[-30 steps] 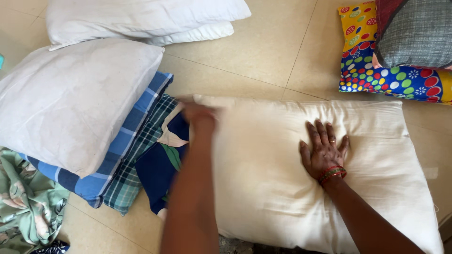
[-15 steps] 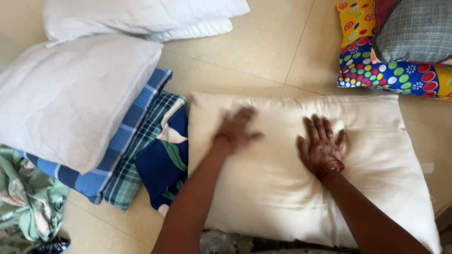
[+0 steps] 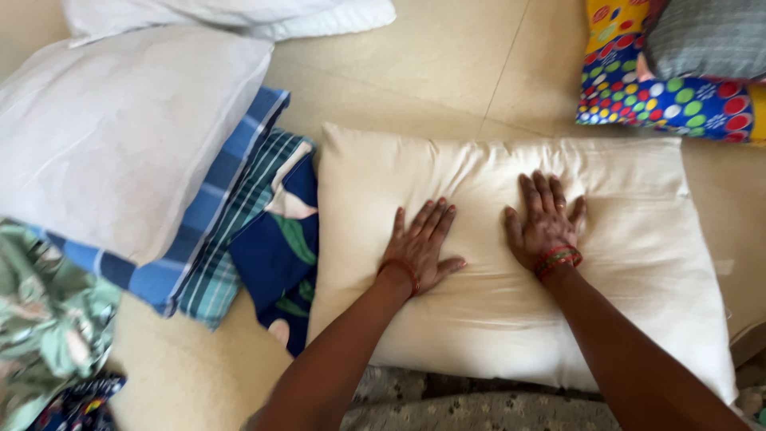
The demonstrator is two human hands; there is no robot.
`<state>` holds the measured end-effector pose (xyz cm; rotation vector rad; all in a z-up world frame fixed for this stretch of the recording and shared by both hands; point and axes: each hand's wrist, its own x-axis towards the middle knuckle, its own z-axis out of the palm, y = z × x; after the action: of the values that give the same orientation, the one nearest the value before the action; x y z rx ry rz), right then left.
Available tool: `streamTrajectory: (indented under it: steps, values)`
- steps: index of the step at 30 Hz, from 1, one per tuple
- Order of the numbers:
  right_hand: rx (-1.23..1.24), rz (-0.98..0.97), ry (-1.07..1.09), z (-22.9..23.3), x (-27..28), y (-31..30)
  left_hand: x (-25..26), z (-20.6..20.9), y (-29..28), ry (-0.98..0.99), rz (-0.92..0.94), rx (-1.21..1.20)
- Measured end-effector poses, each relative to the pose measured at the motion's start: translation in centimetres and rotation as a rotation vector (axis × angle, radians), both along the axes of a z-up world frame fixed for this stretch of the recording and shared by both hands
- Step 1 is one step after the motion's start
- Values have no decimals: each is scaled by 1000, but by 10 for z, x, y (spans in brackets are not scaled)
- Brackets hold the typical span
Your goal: The person sits on the floor and inserts a white pillow into a floral pillowcase. They smooth the pillow, align the case, and tuck the edges around the pillow to fit it inside.
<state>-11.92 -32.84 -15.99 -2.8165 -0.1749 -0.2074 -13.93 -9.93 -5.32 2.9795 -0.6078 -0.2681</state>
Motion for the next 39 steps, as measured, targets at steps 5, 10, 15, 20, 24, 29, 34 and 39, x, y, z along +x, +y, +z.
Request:
streamTrajectory:
  steps: [5, 10, 15, 20, 24, 29, 34, 39]
  values:
    - [-32, -29, 50, 14, 12, -8, -2, -54, 7, 85, 80, -47]
    - [7, -83, 336, 55, 21, 2, 0, -62, 7, 97, 84, -30]
    - [44, 27, -285, 65, -24, 37, 4, -61, 9, 85, 75, -82]
    - [-210, 195, 321, 45, -48, 65, 6, -58, 6, 39, 63, 17]
    - [-219, 282, 352, 43, -46, 47, -8, -54, 5, 116, 82, 25]
    - [-344, 104, 385, 49, -38, -9, -2, -46, 4, 96, 90, 26]
    - [-255, -174, 319, 39, -44, -93, -2, -40, 1, 138, 102, 90]
    - [-100, -485, 545, 23, -59, -161, -2, -23, -9, 178, 127, 132]
